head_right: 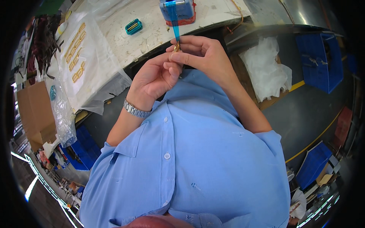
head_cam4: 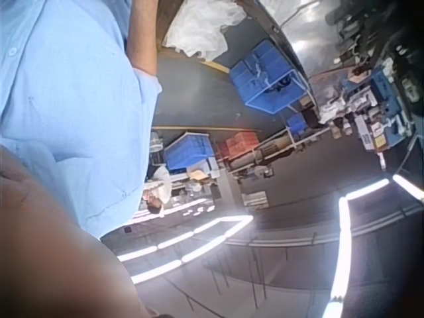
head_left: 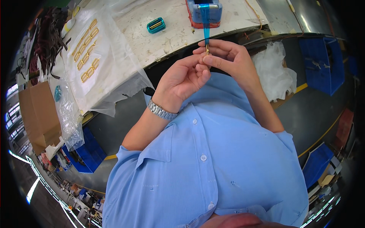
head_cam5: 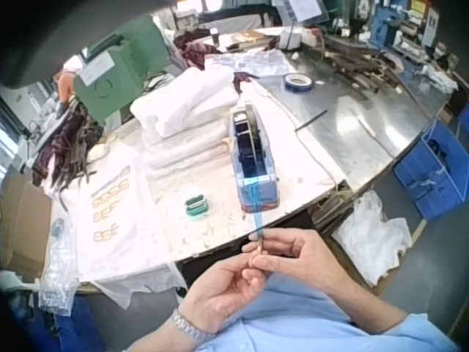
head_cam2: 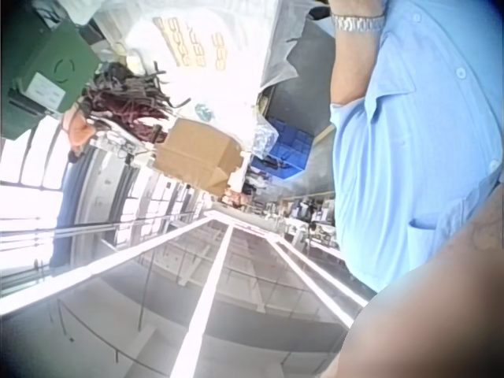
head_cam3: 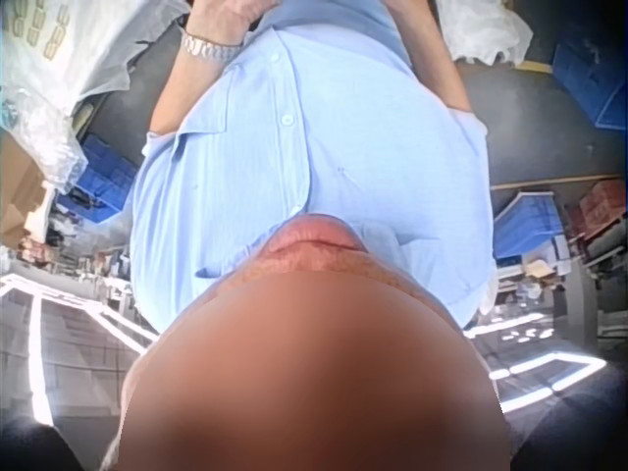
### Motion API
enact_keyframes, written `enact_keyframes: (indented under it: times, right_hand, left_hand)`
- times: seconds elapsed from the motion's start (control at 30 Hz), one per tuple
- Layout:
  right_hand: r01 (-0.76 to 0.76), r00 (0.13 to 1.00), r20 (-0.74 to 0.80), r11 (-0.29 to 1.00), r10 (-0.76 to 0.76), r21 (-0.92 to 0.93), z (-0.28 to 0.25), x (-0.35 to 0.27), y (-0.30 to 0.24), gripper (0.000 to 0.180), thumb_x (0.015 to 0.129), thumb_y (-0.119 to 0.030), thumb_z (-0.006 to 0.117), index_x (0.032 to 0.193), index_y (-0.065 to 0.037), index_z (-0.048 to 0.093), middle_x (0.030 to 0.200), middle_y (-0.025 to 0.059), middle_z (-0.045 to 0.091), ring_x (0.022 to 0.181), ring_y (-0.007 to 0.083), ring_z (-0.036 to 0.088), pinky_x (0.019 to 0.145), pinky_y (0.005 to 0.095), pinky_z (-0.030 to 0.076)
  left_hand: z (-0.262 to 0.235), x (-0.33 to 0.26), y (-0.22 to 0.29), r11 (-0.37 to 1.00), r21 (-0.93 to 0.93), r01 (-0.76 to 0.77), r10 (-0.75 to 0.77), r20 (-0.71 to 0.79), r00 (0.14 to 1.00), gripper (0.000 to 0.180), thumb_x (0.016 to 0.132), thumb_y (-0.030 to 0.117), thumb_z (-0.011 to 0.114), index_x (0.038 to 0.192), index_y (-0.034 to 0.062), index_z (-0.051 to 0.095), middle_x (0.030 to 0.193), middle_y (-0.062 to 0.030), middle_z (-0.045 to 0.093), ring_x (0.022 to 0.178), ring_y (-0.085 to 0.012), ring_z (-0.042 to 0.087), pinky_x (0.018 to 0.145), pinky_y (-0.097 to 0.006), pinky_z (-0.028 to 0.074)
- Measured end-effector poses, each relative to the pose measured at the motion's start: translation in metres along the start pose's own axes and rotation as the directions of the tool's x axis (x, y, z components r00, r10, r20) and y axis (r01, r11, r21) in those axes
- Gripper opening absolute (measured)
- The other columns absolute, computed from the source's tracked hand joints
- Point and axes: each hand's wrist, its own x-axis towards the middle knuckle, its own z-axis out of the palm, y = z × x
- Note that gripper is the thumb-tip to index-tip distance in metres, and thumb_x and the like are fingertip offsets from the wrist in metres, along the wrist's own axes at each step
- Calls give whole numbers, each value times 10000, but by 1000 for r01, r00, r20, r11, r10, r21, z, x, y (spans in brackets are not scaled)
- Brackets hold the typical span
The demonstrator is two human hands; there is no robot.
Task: Applying blue protective tape to small gold buckles at a workbench.
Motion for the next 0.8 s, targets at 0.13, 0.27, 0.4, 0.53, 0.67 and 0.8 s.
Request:
enact_keyframes:
  times: [0.13, 0.27, 0.4, 0.53, 0.67, 0.8]
  right_hand:
    - [-1, 998, -57, 1000, 0, -24, 3, 0, 1, 402, 968, -116, 819, 1302, 82, 715, 1141, 128, 808, 1043, 141, 757, 947, 281, 603]
    - [17, 993, -120, 999, -23, -51, 5, -1, 6, 367, 971, -116, 817, 1270, 82, 737, 1113, 124, 814, 999, 125, 755, 914, 262, 600]
    - [-15, 993, -118, 1000, 18, 22, 7, -3, -2, 369, 977, -132, 816, 1273, 75, 742, 1111, 123, 813, 996, 124, 752, 929, 259, 590]
    - [13, 991, -135, 995, 0, 94, 7, -5, 3, 361, 1001, -182, 791, 1260, 68, 759, 1075, 113, 808, 1010, 122, 741, 952, 269, 571]
    - [20, 992, -123, 989, -2, 148, 10, -6, 2, 347, 1007, -210, 781, 1220, 64, 782, 1046, 100, 803, 1005, 119, 732, 946, 271, 565]
    - [39, 989, -147, 991, -21, 126, 10, -5, -3, 340, 1006, -212, 783, 1203, 65, 788, 1045, 92, 804, 990, 118, 732, 944, 265, 563]
  left_hand:
    - [6, -1, -3, 996, -87, -9, 7, -25, 1000, 76, 1095, 22, 583, 1159, 13, 623, 983, -89, 666, 724, -111, 615, 698, -281, 660]
    - [2, 0, -8, 992, -127, -15, 15, -1, 1000, 56, 1098, 34, 590, 1140, 9, 618, 989, -86, 665, 729, -126, 625, 706, -291, 659]
    - [3, -15, -13, 859, 469, -207, 224, 21, 974, 96, 1095, 67, 632, 1143, -14, 651, 942, -65, 680, 738, -126, 643, 729, -288, 641]
    - [7, -21, -35, -168, 827, -536, 706, 480, 520, 148, 1035, 67, 728, 1136, -40, 737, 899, -45, 714, 684, -111, 671, 679, -255, 601]
    - [19, -13, -27, -741, 568, -359, 465, 819, 336, 117, 971, -26, 752, 1088, -18, 758, 915, -80, 749, 718, -141, 667, 649, -266, 529]
    - [18, -1, -25, -792, 494, -357, 420, 867, 268, 80, 954, -9, 763, 1035, -8, 770, 853, -95, 724, 690, -170, 659, 625, -291, 504]
